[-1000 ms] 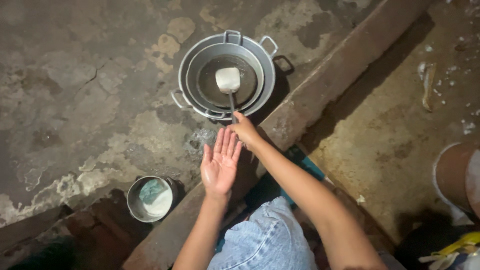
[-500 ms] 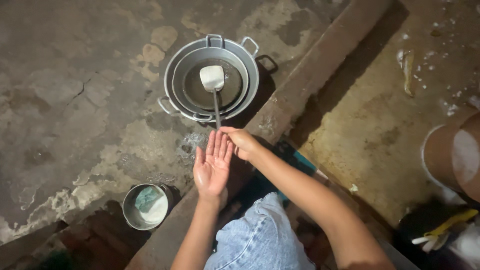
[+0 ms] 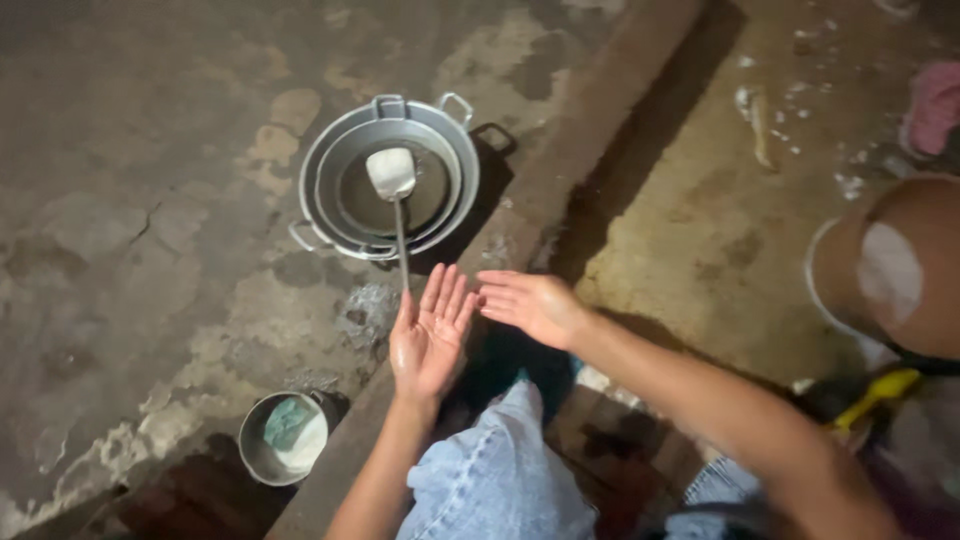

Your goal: The person rinses and scrubs various metal pans, a bucket, and a lid using a brush and a water hose, handling the items one at a time on the ground.

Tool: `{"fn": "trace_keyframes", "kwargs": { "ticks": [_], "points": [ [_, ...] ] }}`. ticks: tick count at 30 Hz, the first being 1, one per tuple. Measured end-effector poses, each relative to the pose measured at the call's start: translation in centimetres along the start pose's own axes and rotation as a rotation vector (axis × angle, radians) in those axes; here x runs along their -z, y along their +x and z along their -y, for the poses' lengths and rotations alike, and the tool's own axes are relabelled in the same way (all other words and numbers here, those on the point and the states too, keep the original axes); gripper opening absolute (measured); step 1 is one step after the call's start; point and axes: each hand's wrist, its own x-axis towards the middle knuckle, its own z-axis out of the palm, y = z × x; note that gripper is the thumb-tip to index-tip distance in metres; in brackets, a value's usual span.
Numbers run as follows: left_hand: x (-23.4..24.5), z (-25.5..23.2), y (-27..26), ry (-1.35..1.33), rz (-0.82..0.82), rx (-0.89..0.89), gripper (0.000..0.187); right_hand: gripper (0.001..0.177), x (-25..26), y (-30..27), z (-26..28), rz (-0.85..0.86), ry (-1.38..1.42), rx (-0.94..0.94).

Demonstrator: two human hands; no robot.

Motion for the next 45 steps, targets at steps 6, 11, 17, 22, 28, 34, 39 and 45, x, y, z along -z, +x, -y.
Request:
{"fn": "trace_keyframes", "kwargs": {
  "ticks": [6,11,17,22,28,34,39,45],
  "points": [
    [-2.7,4.3,2.2,0.203,-0.044,0.286,0.066,0.059,0.3,-12.0,5.2,-0.055,-0.01,0.135],
    [-5.9,8.8,4.5,0.402,-0.03,0.533,0.071,0.058,2.9,-19.8,6.3,-0.135,-0.013,0.203],
    [-8.1,16.2,6.7,0.584,-0.012,0.772,0.078,0.057,9.1,-24.5,6.1,-0.234,0.159,0.402],
    [-5.9,24.8,8.7,0.766,-0.025,0.924,0.085,0.048,17.0,-25.4,5.4,-0.278,0.387,0.663],
    [2.4,34.5,9.9,0.733,-0.04,1.071,0.091,0.036,29.4,-23.6,3.1,-0.365,0.711,0.984],
    [9.2,41.1,12.4,0.504,-0.036,1.034,0.094,0.031,39.4,-20.1,4.8,-0.621,1.045,1.123],
    [12.5,44.6,14.0,0.429,0.05,0.95,0.093,0.016,45.4,-19.6,9.1,-0.685,1.172,1.15],
    [14.7,46.9,15.5,0.359,-0.007,0.889,0.091,0.024,47.9,-20.6,13.7,-0.802,1.226,1.057]
  ]
}}
